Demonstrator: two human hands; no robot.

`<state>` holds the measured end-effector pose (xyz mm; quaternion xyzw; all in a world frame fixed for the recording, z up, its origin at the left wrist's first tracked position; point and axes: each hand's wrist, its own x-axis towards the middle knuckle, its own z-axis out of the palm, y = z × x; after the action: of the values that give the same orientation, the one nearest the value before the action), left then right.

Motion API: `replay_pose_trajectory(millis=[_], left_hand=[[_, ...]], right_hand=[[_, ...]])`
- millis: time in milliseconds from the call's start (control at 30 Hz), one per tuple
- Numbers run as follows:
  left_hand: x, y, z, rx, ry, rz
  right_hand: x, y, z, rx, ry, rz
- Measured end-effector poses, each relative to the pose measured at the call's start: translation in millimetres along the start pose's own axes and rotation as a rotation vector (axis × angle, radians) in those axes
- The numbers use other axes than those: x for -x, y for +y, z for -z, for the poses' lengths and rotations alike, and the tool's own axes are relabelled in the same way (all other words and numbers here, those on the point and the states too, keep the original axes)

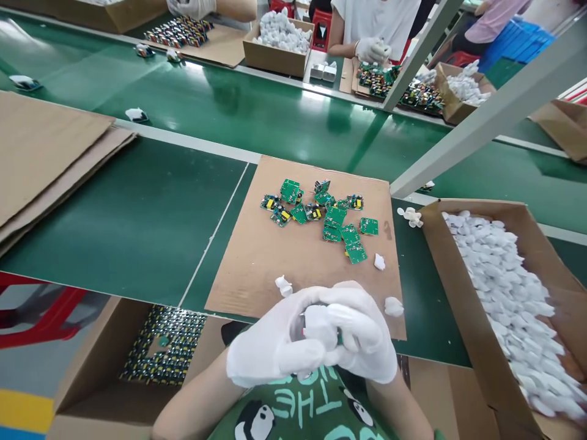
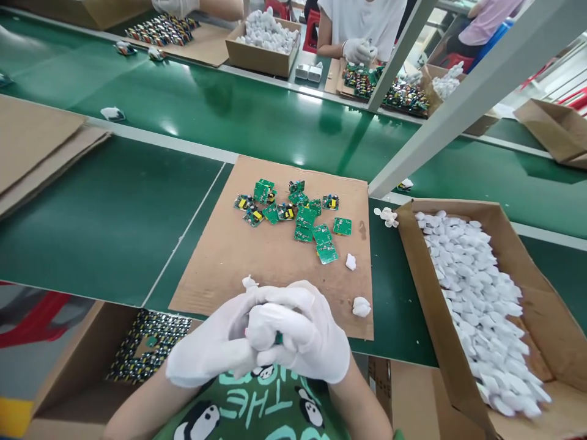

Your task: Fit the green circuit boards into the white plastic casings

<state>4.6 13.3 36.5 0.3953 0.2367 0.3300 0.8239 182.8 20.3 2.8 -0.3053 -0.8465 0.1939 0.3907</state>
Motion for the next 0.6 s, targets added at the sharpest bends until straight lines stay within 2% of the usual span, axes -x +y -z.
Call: replay_pose_trajectory(millis=[67, 133, 233, 367, 433, 500, 600], left_hand=[[3.9, -1.0, 1.3, 0.064, -0.069, 0.027], [6.0, -2.2, 2.3, 0.047, -0.055, 0.036], [5.4, -0.5, 2.8, -0.076, 0.016, 0.039], [2.7, 4.9, 5.4, -0.183, -0.01, 0.058], [1.7, 2.8, 8.4, -0.109, -0.05, 0.057], [0.8, -3.2, 11.7, 0.07, -0.071, 0.064], [-0.4, -10.5, 13.8, 0.269, -0.029, 0.095]], right_hand=[[-0.4, -0.6, 0.8, -0.084, 0.056, 0.056], [-4.0, -2.3, 3.8, -0.135, 0.096, 0.072], [-10.8, -2.9, 9.5, -0.162, 0.072, 0.045], [-13.8, 1.1, 15.2, -0.243, -0.005, 0.025], [-13.1, 1.7, 16.5, -0.282, -0.005, -0.009], [-13.7, 0.3, 17.5, -0.282, 0.011, -0.021], [-20.6, -5.3, 20.9, -0.208, -0.038, -0.018]])
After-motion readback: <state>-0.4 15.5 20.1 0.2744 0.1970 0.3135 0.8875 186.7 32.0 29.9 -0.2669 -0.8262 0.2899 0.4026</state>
